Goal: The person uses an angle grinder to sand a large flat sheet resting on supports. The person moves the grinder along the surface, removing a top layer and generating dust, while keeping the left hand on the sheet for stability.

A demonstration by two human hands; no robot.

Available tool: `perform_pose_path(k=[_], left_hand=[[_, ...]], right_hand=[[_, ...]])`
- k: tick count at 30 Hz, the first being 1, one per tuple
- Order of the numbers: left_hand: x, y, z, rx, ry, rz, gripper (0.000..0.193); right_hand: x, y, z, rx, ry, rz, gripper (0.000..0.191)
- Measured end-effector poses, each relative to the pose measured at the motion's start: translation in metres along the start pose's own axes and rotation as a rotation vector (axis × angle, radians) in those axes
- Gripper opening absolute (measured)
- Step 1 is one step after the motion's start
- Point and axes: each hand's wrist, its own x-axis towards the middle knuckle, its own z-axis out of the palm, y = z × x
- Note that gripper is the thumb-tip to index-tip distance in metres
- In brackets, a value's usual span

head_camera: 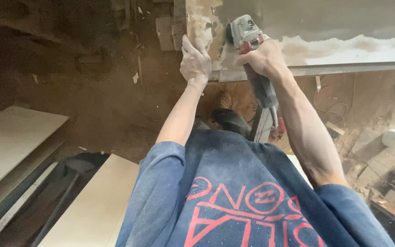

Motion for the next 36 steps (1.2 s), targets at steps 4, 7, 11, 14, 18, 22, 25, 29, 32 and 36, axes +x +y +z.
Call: perform_pose_path(k=[4, 7, 11, 14, 18, 22, 25, 29, 32, 36], left_hand=[[0.004, -0.005, 0.003, -0.035, -0.009, -0.009, 0.059], [0.005, -0.009, 0.004, -0.058, -0.002, -0.007, 0.060], [0.004, -0.011, 0.004, -0.117, -0.023, -0.008, 0.062], [0.003, -0.008, 0.001, -0.108, 0.011, 0.008, 0.063], [-0.001, -0.003, -0.009, -0.159, -0.070, -0.031, 0.068], [0.002, 0.002, -0.016, -0.158, -0.206, -0.156, 0.070], [0.004, 0.001, -0.015, -0.152, -0.090, -0.064, 0.068], [0.002, -0.002, -0.007, -0.160, 0.034, 0.015, 0.065], [0.001, 0.000, -0.002, -0.128, 0.010, -0.051, 0.064], [0.002, -0.001, -0.002, -0.131, 0.055, 0.017, 0.065]], right_hand=[[0.000, -0.014, 0.006, -0.295, 0.094, -0.199, 0.046], [0.000, -0.018, 0.004, -0.198, 0.037, -0.315, 0.034], [0.000, -0.008, -0.001, -0.077, 0.041, -0.044, 0.050], [-0.002, 0.001, -0.003, -0.144, 0.048, -0.076, 0.056], [-0.003, -0.001, 0.000, -0.052, 0.018, 0.036, 0.047], [0.002, -0.017, 0.003, -0.437, -0.111, -0.318, 0.037], [0.009, -0.030, 0.003, -0.272, 0.036, -0.210, 0.052], [0.029, -0.043, -0.010, -0.059, 0.008, -0.065, 0.043], [0.044, -0.050, -0.017, -0.059, 0.077, -0.130, 0.043], [0.048, -0.062, -0.019, -0.057, 0.053, -0.089, 0.045]])
